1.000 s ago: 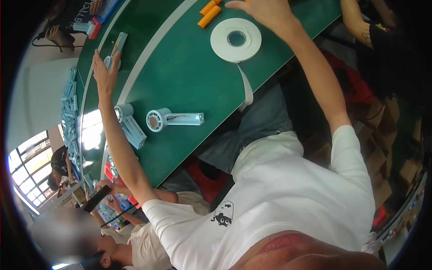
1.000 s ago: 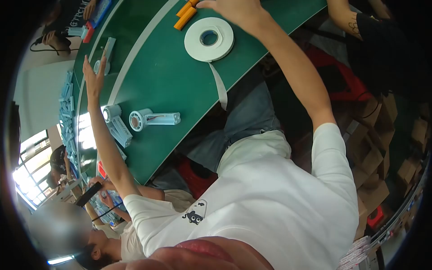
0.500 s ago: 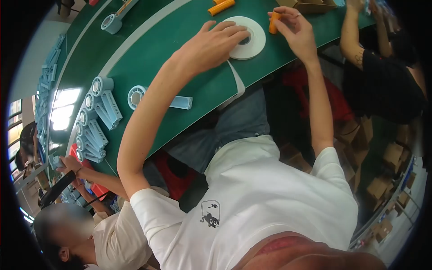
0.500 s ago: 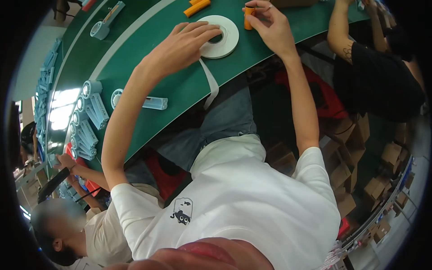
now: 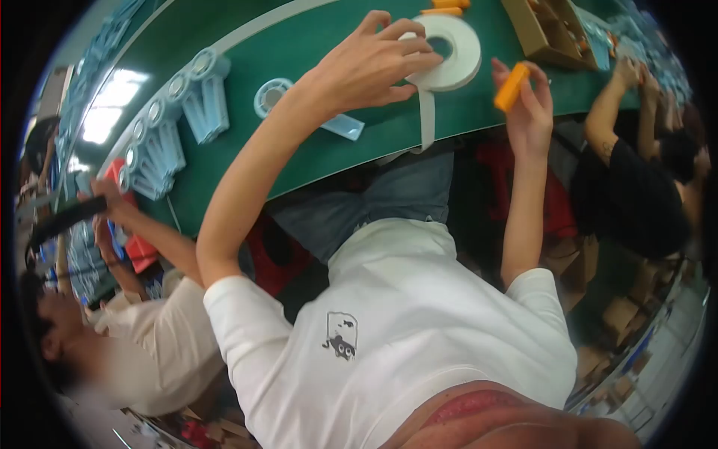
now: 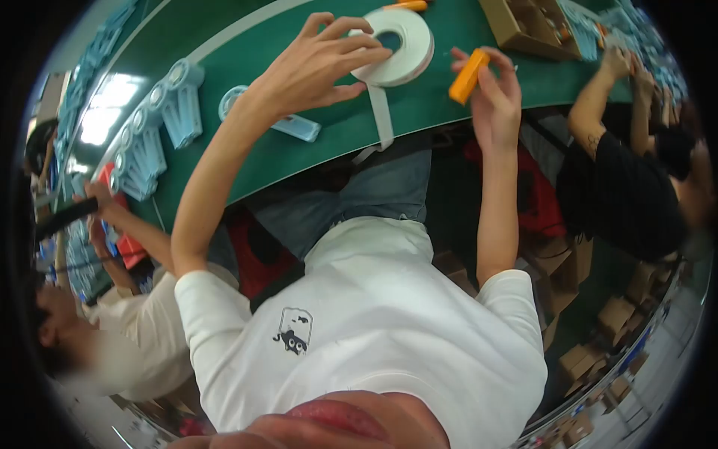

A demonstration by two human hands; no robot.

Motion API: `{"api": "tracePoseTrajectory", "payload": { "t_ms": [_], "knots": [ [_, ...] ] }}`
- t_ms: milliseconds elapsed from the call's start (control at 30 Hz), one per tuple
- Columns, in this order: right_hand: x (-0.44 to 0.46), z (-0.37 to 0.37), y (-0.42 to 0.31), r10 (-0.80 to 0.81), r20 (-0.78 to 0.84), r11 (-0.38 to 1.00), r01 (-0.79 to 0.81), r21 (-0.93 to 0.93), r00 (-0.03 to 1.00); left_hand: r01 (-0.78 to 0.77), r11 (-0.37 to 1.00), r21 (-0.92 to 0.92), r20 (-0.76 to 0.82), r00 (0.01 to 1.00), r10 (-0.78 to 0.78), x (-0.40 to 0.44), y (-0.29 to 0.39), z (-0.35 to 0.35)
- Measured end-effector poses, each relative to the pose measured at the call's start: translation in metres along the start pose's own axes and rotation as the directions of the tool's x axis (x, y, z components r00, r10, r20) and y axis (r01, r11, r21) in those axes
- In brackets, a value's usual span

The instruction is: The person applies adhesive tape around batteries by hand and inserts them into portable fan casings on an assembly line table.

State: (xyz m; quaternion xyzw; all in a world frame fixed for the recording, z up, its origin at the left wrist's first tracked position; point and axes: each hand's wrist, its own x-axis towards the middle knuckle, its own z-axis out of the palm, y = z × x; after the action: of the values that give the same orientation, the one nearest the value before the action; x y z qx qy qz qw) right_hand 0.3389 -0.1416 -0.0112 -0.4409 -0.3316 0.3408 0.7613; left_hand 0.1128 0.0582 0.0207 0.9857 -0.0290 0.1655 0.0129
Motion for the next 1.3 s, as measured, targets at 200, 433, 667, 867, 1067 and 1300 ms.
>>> {"api": "tracePoseTrajectory", "payload": {
  "t_ms": [200,433,667,867,1067,1300],
  "knots": [
    [-0.033,0.11,0.005,0.141,0.505,0.927,-0.293,0.235,0.852,0.287,0.951,-0.114,-0.445,0.841,-0.307,-0.068,0.013,-0.039],
    [-0.001,0.169,0.001,0.141,0.647,0.894,-0.378,0.243,0.749,0.44,0.834,-0.333,-0.464,0.694,-0.551,-0.125,0.041,-0.046],
    [0.007,0.191,-0.02,0.028,0.724,0.913,-0.313,0.262,0.69,0.379,0.88,-0.286,-0.658,0.59,-0.468,-0.144,0.037,-0.051],
    [-0.071,0.185,-0.01,0.266,0.619,0.964,-0.211,-0.163,0.739,0.556,0.81,-0.185,-0.775,0.424,-0.469,-0.148,0.033,-0.056],
    [-0.053,0.187,-0.037,-0.176,0.406,0.773,0.382,-0.508,0.897,0.581,0.757,-0.301,-0.742,0.356,-0.568,-0.155,0.042,-0.036],
    [-0.026,0.21,-0.02,-0.023,0.309,0.911,0.147,-0.386,0.951,0.54,0.821,-0.188,-0.731,0.482,-0.484,-0.141,0.056,-0.036]
  ]
}}
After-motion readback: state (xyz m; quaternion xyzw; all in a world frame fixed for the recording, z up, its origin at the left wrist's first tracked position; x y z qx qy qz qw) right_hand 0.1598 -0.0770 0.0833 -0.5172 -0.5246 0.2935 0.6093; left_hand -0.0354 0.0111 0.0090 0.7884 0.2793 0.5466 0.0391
